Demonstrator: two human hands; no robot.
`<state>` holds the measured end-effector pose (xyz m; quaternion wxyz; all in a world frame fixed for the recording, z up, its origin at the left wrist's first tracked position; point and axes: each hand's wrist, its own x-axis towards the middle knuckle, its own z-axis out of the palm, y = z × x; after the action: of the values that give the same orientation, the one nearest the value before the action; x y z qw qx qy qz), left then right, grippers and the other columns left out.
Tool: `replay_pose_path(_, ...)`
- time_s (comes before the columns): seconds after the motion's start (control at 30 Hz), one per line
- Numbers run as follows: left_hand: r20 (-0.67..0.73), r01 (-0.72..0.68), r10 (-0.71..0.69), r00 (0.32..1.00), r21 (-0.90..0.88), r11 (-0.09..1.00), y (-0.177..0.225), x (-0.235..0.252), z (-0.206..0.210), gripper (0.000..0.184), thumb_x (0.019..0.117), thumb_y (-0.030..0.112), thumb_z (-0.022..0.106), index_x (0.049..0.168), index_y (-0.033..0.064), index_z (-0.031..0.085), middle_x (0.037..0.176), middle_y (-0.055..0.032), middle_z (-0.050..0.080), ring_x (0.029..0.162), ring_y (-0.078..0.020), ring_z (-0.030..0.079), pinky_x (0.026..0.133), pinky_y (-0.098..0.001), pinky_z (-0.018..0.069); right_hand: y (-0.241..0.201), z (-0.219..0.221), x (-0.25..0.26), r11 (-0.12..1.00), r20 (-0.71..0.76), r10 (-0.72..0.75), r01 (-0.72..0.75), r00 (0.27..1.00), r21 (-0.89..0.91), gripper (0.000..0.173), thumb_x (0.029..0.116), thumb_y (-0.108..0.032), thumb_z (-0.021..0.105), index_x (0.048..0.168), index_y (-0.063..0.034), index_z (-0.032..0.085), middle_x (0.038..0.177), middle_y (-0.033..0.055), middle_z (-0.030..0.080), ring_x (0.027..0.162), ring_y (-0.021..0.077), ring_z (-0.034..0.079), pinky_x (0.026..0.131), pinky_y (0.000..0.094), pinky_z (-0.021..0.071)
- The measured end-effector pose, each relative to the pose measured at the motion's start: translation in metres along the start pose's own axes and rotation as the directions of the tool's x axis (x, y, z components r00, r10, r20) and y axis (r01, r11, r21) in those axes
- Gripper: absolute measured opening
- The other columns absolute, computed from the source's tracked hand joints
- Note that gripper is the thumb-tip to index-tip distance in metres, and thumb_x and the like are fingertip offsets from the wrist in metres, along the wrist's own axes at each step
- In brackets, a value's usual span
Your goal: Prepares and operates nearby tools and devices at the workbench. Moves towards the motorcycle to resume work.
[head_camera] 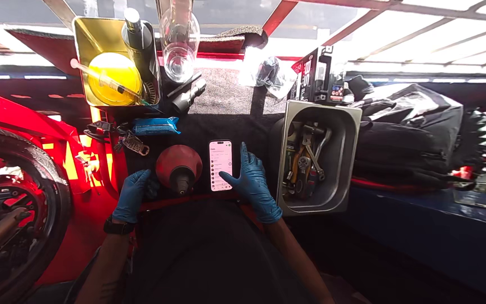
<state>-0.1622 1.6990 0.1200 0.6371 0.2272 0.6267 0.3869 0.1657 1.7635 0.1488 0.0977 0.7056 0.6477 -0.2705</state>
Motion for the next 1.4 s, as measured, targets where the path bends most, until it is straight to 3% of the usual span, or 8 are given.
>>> replay_pose_path(0.57,-0.014,0.022,-0.022,1.000,0.001,1.000,0.001,0.000,0.001,0.036,0.1102,0.013,0.037,0.088,0.0070,0.065,0.063,0.0013,0.069,0.049,-0.0066,0.063,0.046,-0.0209,0.0538,0.002,0.002,0.001,1.000,-0.014,-0.012,0.012,1.000,0.004,0.115,0.0805,-0.074,0.068,0.164,-0.0081,0.024,0.151,0.0239,0.049,0.137,0.0445,0.047,0.112,0.0609,0.0373)
replay_pose_path(0.63,-0.014,0.022,-0.022,1.000,-0.008,1.000,0.001,0.000,0.001,0.036,0.1102,0.013,0.038,0.088,0.0066,0.065,0.063,0.0011,0.068,0.049,-0.0068,0.063,0.046,-0.0209,0.0537,0.005,0.003,0.001,0.999,-0.035,-0.020,0.021,0.999,0.029,0.107,0.0848,-0.068,0.066,0.163,-0.0072,0.025,0.151,0.0241,0.049,0.138,0.0446,0.047,0.112,0.0603,0.0376)
replay_pose_path(0.77,-0.019,0.016,-0.016,1.000,-0.008,1.000,0.003,-0.001,0.002,0.036,0.1102,0.012,0.038,0.088,0.0072,0.066,0.062,0.0019,0.068,0.048,-0.0062,0.062,0.046,-0.0205,0.0535,0.009,-0.004,0.005,0.993,-0.042,-0.011,0.015,0.999,0.114,0.084,0.0971,-0.043,0.062,0.164,-0.0081,0.025,0.144,0.0226,0.056,0.133,0.0417,0.052,0.108,0.0553,0.0439)
replay_pose_path(0.9,-0.011,0.013,-0.013,1.000,-0.003,1.000,0.003,-0.001,0.002,0.036,0.1099,0.013,0.038,0.087,0.0070,0.066,0.062,0.0019,0.068,0.049,-0.0060,0.062,0.047,-0.0206,0.0538,0.014,-0.016,0.008,0.987,0.014,0.021,-0.023,1.000,0.158,0.070,0.1026,-0.027,0.053,0.164,-0.0129,0.024,0.141,0.0139,0.062,0.129,0.0335,0.058,0.108,0.0494,0.0451)
replay_pose_path(1.07,0.002,0.014,-0.013,1.000,-0.024,1.000,-0.004,0.003,-0.002,0.037,0.1105,0.014,0.038,0.088,0.0058,0.066,0.063,0.0004,0.069,0.049,-0.0073,0.063,0.047,-0.0215,0.0540,0.017,-0.023,0.009,0.985,0.049,0.019,-0.027,0.999,0.170,0.062,0.1053,-0.022,0.044,0.165,-0.0162,0.026,0.139,0.0092,0.065,0.125,0.0302,0.063,0.107,0.0497,0.0463)
replay_pose_path(1.4,0.005,0.000,0.000,1.000,-0.004,1.000,-0.004,0.003,-0.002,0.036,0.1102,0.013,0.038,0.090,0.0054,0.067,0.064,0.0009,0.070,0.050,-0.0073,0.064,0.048,-0.0217,0.0548,0.022,-0.022,0.009,0.980,0.043,0.012,-0.020,0.999,0.200,0.060,0.1059,-0.022,0.044,0.164,-0.0172,0.029,0.137,0.0069,0.067,0.123,0.0285,0.065,0.106,0.0498,0.0477)
